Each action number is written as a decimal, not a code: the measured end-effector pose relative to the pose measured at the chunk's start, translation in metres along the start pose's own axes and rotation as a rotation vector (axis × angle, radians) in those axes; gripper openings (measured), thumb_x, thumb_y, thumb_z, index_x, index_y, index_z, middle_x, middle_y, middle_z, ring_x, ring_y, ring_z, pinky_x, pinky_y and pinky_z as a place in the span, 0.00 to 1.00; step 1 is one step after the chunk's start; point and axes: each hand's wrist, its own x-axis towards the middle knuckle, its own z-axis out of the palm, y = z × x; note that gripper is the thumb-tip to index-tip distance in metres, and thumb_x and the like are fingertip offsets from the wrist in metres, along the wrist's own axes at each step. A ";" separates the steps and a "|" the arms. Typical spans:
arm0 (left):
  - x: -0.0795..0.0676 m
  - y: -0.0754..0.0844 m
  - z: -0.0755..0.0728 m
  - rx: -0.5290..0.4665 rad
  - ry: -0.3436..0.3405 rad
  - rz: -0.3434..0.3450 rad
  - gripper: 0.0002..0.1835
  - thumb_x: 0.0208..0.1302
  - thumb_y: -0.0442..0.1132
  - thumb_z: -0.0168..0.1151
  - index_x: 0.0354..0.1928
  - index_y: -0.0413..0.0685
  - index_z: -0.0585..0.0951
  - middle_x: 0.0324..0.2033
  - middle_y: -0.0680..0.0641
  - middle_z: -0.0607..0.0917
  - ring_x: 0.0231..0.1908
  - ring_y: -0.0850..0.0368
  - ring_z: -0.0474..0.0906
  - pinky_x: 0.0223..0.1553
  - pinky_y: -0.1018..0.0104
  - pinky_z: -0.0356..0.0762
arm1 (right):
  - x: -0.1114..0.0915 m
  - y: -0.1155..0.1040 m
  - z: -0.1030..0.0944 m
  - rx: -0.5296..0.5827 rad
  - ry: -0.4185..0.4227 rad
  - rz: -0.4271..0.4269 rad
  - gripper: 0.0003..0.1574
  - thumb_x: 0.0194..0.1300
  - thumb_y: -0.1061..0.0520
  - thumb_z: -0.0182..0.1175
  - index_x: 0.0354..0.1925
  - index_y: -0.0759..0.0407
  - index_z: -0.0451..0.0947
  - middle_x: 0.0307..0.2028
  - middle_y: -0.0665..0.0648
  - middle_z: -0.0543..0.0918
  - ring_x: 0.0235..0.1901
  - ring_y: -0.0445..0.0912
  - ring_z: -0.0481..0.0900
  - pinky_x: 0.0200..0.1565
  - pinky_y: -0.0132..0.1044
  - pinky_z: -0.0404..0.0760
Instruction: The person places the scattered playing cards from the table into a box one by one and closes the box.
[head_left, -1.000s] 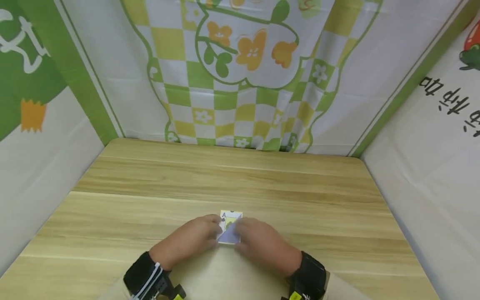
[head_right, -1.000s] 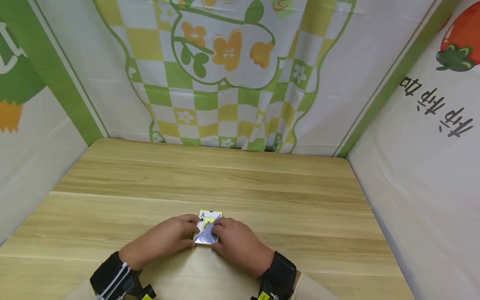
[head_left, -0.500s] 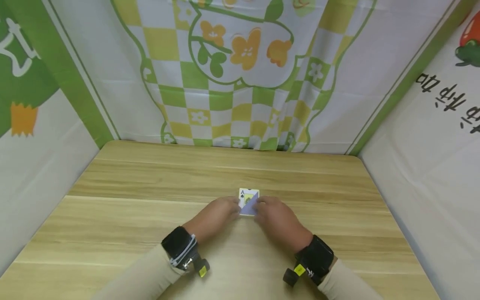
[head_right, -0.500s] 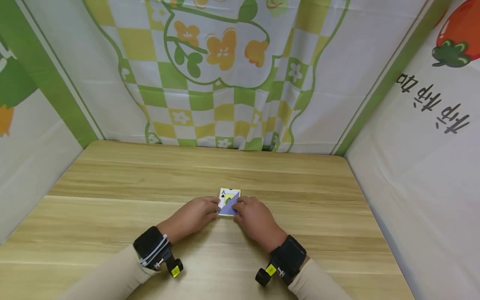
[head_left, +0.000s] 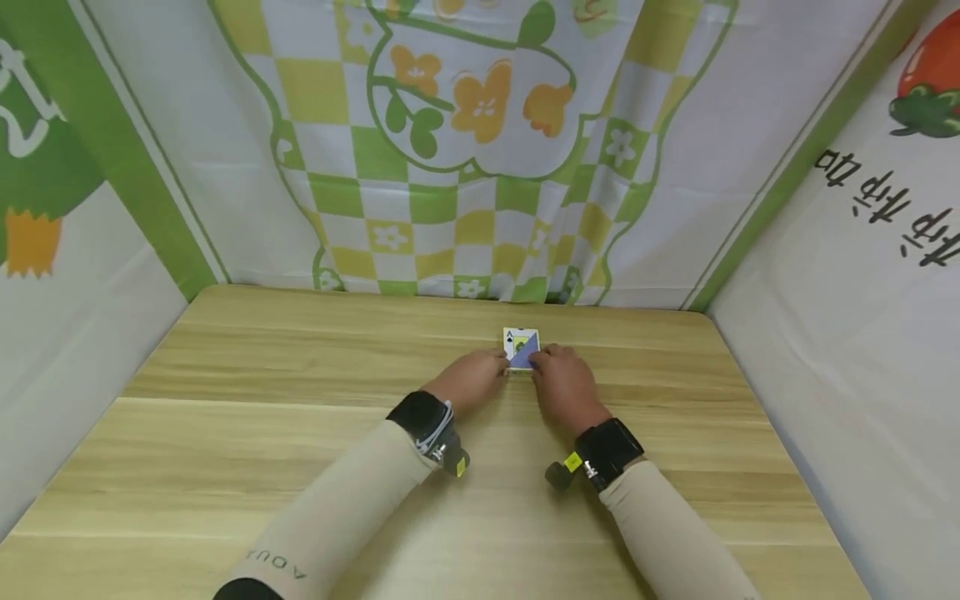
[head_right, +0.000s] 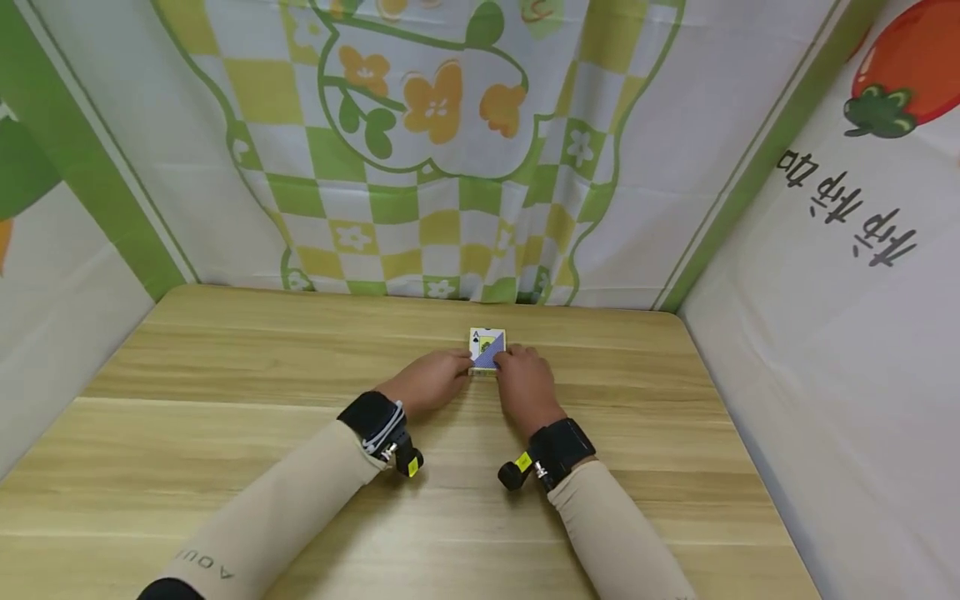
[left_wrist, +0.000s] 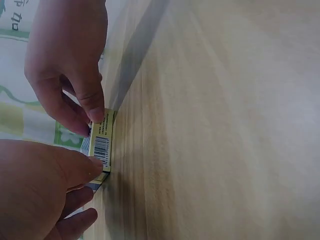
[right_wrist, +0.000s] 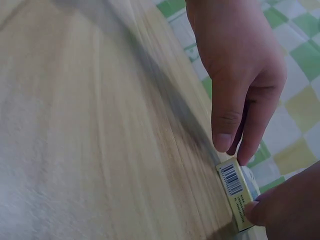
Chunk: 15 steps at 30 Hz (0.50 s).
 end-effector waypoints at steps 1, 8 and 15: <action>0.001 -0.001 0.000 -0.001 0.001 -0.003 0.12 0.74 0.34 0.57 0.53 0.39 0.83 0.57 0.41 0.83 0.57 0.45 0.80 0.64 0.55 0.75 | 0.003 0.001 0.002 -0.003 -0.004 0.006 0.14 0.70 0.59 0.62 0.53 0.57 0.85 0.53 0.58 0.83 0.52 0.56 0.80 0.52 0.51 0.83; -0.007 -0.010 -0.012 -0.070 0.087 -0.054 0.14 0.70 0.40 0.58 0.51 0.40 0.83 0.50 0.43 0.84 0.52 0.47 0.81 0.58 0.56 0.78 | 0.011 -0.003 -0.006 0.097 0.014 -0.034 0.09 0.71 0.59 0.61 0.46 0.59 0.84 0.44 0.57 0.85 0.46 0.53 0.82 0.48 0.47 0.83; -0.026 -0.023 -0.063 0.032 0.288 -0.122 0.06 0.61 0.35 0.59 0.28 0.44 0.73 0.28 0.47 0.74 0.31 0.50 0.70 0.34 0.58 0.71 | 0.024 -0.046 -0.049 0.162 0.051 -0.231 0.06 0.73 0.56 0.59 0.39 0.54 0.82 0.36 0.51 0.84 0.34 0.44 0.80 0.37 0.39 0.81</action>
